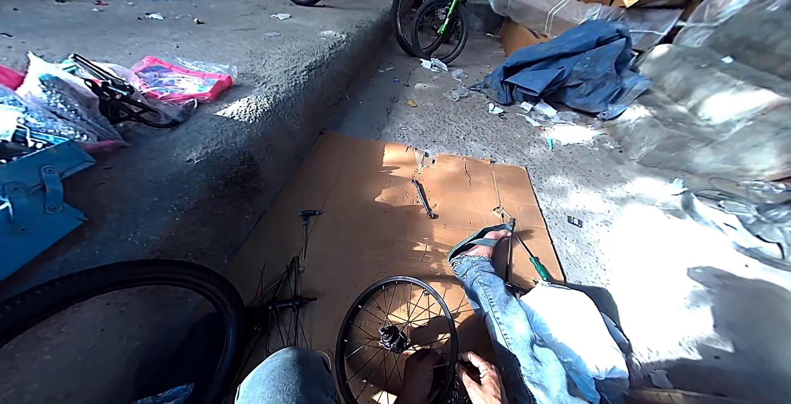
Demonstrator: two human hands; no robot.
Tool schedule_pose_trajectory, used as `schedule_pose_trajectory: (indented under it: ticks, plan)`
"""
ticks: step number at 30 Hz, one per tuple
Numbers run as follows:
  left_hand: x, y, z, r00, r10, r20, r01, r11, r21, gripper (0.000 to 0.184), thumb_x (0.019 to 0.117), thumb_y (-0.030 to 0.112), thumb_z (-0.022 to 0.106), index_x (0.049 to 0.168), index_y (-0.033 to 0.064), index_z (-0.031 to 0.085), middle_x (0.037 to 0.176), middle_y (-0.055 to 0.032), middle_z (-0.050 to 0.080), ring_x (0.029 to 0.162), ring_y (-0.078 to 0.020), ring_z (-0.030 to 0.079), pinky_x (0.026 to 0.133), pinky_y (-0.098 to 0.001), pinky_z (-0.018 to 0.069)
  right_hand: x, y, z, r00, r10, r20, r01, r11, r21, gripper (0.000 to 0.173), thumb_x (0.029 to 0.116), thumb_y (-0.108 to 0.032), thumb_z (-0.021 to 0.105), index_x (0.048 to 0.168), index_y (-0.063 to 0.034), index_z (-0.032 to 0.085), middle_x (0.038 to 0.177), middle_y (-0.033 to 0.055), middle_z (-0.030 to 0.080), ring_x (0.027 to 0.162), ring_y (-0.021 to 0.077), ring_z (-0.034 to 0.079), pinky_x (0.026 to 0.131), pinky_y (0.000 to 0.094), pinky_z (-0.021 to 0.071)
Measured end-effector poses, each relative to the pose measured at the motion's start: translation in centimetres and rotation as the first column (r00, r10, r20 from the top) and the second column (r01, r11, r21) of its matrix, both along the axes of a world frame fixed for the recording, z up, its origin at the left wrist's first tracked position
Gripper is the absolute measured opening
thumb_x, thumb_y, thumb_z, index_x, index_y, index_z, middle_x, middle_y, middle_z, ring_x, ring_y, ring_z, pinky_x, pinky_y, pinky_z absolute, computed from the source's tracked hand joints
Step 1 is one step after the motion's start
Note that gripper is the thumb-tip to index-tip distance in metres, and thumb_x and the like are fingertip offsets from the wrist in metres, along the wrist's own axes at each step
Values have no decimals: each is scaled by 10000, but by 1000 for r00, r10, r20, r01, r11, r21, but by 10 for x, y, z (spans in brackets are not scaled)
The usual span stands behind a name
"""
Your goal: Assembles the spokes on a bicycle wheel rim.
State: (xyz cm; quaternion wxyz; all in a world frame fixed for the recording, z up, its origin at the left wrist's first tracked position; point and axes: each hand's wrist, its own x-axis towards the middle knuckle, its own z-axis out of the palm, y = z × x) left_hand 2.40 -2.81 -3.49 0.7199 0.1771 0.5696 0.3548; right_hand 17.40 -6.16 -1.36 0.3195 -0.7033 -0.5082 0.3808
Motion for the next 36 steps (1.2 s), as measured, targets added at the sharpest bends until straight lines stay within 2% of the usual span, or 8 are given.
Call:
schedule_pose_trajectory:
  ticks: [7, 12, 19, 25, 29, 34, 36]
  plan:
    - [0, -3, 4, 1000, 10, 2, -10, 1000, 19, 152, 975, 113, 647, 977, -37, 667, 862, -149, 708, 772, -226, 682, 731, -402, 577, -3, -1, -3, 998, -20, 54, 18, 999, 47, 168, 878, -100, 725, 1018, -13, 759, 961, 127, 741, 877, 201, 713, 837, 408, 586]
    - [-2, -5, -3, 1000, -15, -1, 15, 999, 44, 184, 978, 137, 653, 1021, -40, 677, 909, -162, 720, 831, -246, 693, 796, -433, 577, -4, -3, -4, 998, -37, 51, 33, 997, 68, 163, 876, -107, 730, 1005, -13, 761, 971, 133, 733, 883, 204, 708, 829, 407, 588]
    - [-2, -5, -3, 999, -2, 51, 1, 1000, 25, 159, 973, 114, 644, 1016, -39, 659, 900, -160, 715, 809, -241, 691, 768, -416, 581, 0, -3, -2, 997, -21, 74, 15, 996, 87, 148, 864, -97, 759, 989, -23, 784, 1007, 127, 743, 918, 177, 719, 862, 361, 600]
    - [-1, -6, -4, 998, 13, 68, -15, 1000, 20, 152, 977, 106, 642, 1019, -39, 654, 867, -147, 716, 775, -226, 692, 740, -398, 584, -1, -5, -5, 995, -20, 99, 6, 990, 142, 128, 850, -88, 760, 960, -30, 787, 977, 101, 745, 894, 132, 719, 829, 304, 607]
    - [-1, -5, -6, 996, 18, 83, -20, 1000, 22, 164, 980, 112, 639, 1030, -42, 657, 882, -155, 728, 789, -232, 704, 751, -401, 592, 2, -7, -4, 989, 29, 147, -51, 987, 151, 135, 852, -72, 751, 970, -19, 790, 1025, 128, 745, 955, 165, 721, 870, 325, 603]
    - [-3, -2, 14, 993, 65, 100, -52, 990, -129, 187, 918, 95, 646, 1041, -46, 642, 947, -212, 712, 828, -307, 710, 731, -466, 598, 4, -2, -5, 980, 52, 195, -79, 987, 137, 135, 847, -68, 739, 965, -19, 782, 1011, 124, 743, 934, 170, 719, 856, 338, 600]
    - [-7, 1, 24, 999, 43, -31, -48, 984, -171, 195, 906, 89, 659, 1033, -57, 644, 999, -228, 683, 894, -334, 678, 772, -508, 570, 5, 2, -4, 985, 48, 168, -66, 992, 108, 163, 851, -73, 742, 1003, -18, 766, 1032, 129, 732, 924, 175, 715, 841, 347, 603]
